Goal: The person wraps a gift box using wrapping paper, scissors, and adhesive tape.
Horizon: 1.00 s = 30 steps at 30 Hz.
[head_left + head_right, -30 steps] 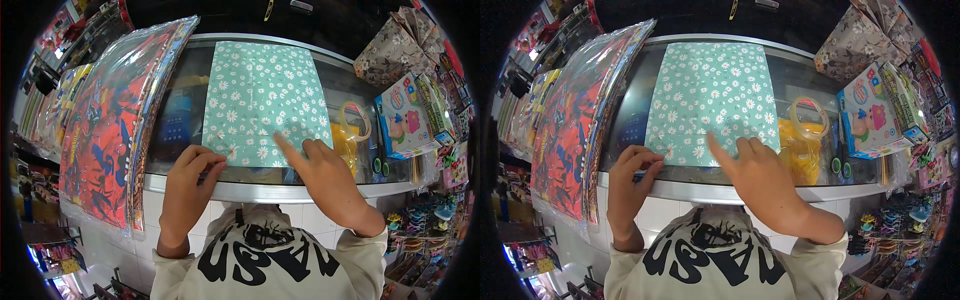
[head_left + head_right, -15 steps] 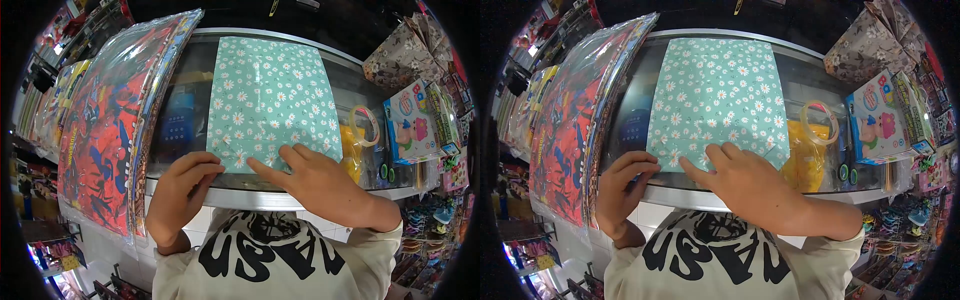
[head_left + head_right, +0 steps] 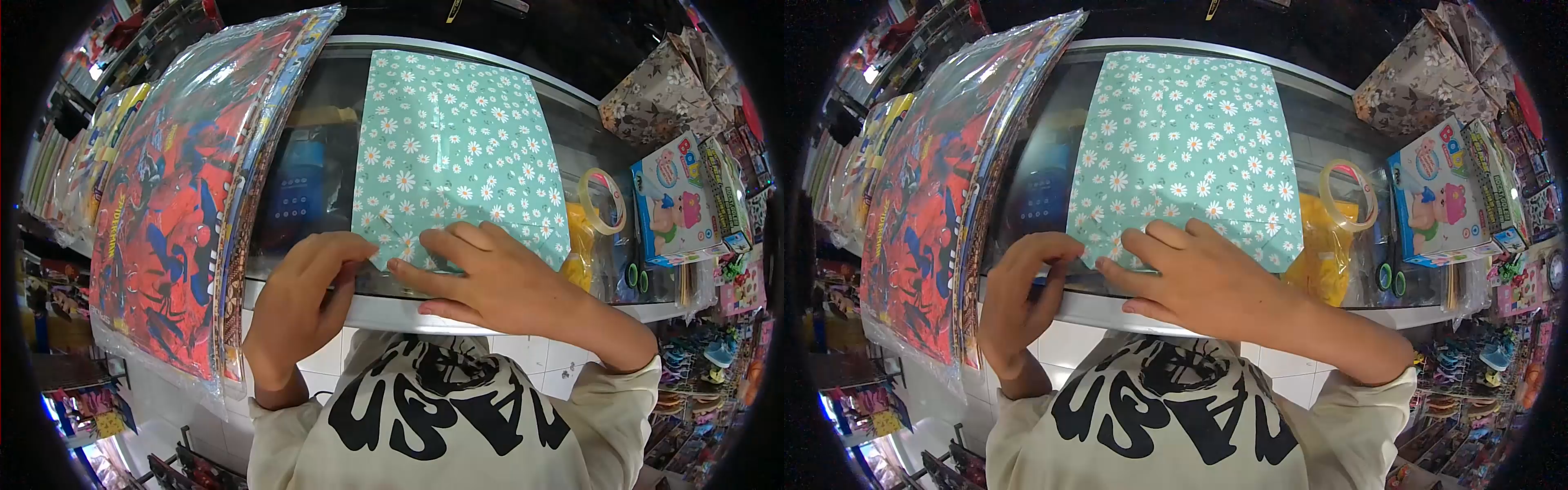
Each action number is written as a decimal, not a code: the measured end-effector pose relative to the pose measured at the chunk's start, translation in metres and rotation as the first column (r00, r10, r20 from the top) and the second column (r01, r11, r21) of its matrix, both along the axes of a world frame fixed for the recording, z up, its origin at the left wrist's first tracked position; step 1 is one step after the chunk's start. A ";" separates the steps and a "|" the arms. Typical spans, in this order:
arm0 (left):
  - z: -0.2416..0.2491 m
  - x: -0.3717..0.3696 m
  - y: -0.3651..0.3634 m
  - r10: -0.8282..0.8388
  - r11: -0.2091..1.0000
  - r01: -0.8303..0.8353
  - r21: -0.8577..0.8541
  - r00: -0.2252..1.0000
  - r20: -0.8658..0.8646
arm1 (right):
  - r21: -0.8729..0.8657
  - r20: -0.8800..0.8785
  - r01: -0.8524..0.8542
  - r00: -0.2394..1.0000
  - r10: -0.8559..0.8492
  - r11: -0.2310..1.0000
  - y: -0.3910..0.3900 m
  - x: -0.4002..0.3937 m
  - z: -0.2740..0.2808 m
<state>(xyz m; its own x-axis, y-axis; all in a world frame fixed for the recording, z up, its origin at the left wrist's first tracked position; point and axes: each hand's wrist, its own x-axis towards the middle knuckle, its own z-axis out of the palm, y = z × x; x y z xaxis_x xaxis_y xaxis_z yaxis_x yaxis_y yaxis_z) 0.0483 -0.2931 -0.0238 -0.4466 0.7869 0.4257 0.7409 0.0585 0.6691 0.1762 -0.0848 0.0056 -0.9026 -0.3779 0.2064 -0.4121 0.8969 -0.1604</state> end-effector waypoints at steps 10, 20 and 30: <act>0.000 0.004 0.005 0.113 0.992 -0.106 0.063 0.987 -0.118 | 0.131 -0.026 -0.038 0.999 0.042 0.991 0.002 -0.001 0.002; -0.002 0.004 0.003 0.108 0.993 -0.096 0.064 0.971 -0.214 | 0.269 -0.097 -0.075 0.990 0.105 0.960 -0.002 -0.002 0.001; -0.001 0.007 0.003 0.119 0.993 -0.110 0.049 0.961 -0.251 | 0.183 -0.074 -0.169 0.980 0.185 0.969 -0.008 -0.014 0.004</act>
<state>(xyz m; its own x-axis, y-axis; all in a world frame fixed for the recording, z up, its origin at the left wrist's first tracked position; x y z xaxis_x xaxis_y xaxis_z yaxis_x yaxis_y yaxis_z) 0.0552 -0.2898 -0.0245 -0.4070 0.7198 0.5624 0.8760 0.1332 0.4635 0.1619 -0.0926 0.0097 -0.7990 -0.5671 0.2001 -0.5722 0.8193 0.0370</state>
